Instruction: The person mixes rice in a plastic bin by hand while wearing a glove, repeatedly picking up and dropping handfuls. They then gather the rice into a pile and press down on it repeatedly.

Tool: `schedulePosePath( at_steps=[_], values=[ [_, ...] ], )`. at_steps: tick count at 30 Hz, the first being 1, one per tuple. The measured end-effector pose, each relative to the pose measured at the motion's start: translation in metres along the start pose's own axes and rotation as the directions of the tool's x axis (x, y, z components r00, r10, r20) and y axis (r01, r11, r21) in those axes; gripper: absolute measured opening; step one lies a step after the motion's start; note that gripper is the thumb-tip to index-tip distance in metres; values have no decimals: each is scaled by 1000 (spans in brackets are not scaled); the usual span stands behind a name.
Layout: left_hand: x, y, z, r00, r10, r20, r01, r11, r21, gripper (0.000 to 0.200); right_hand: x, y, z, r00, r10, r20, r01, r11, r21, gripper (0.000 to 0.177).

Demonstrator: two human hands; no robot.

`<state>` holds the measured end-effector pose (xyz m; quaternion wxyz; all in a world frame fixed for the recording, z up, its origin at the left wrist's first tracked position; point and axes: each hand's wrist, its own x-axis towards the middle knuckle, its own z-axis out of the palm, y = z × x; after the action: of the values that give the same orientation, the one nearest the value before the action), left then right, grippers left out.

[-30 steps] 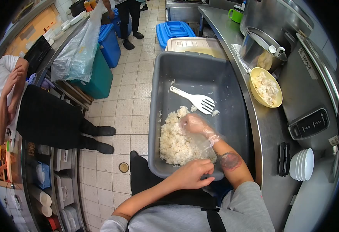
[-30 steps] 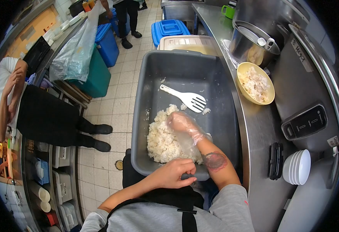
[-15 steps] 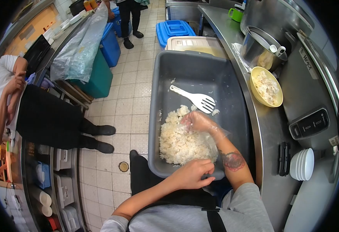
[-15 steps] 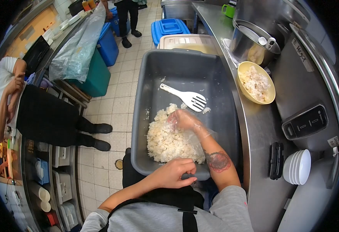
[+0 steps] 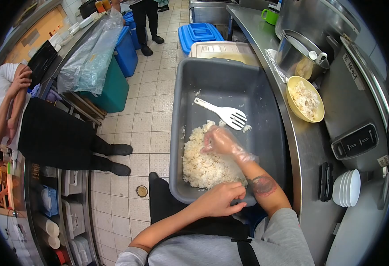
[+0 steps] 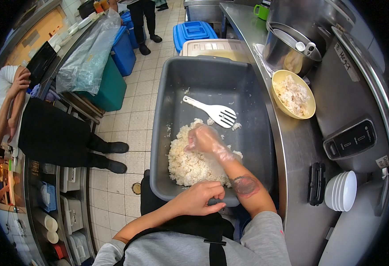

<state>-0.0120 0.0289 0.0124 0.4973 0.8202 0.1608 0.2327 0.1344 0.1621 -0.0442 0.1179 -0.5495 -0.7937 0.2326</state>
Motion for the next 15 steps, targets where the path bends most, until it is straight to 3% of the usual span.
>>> schedulePosePath(
  at_steps=[3,4,7,8,11,14,15],
  values=[
    [0,1,-2,1000,-13,2,13,1000,-17,23,4,-16,27,916,-318,-244,351,930,108,37],
    [1,4,-3,1000,-13,-2,13,1000,-20,23,6,-21,31,907,-375,-191,406,898,167,38],
    [1,2,-2,1000,7,-20,-7,1000,-13,22,12,-24,48,964,-265,-14,264,952,155,35],
    [0,1,-1,999,17,-27,-17,1000,-7,22,12,-27,41,966,-257,8,250,945,212,32],
    [0,0,-1,1000,-7,-12,7,1000,-22,22,20,-25,51,973,-230,-15,230,968,95,23],
    [1,0,-1,1000,15,-18,-15,1000,-22,22,14,-42,35,987,-78,137,76,997,23,16],
    [1,0,0,1000,9,-21,-10,1000,-18,22,13,-45,34,991,-58,124,56,998,16,15]
  ],
)
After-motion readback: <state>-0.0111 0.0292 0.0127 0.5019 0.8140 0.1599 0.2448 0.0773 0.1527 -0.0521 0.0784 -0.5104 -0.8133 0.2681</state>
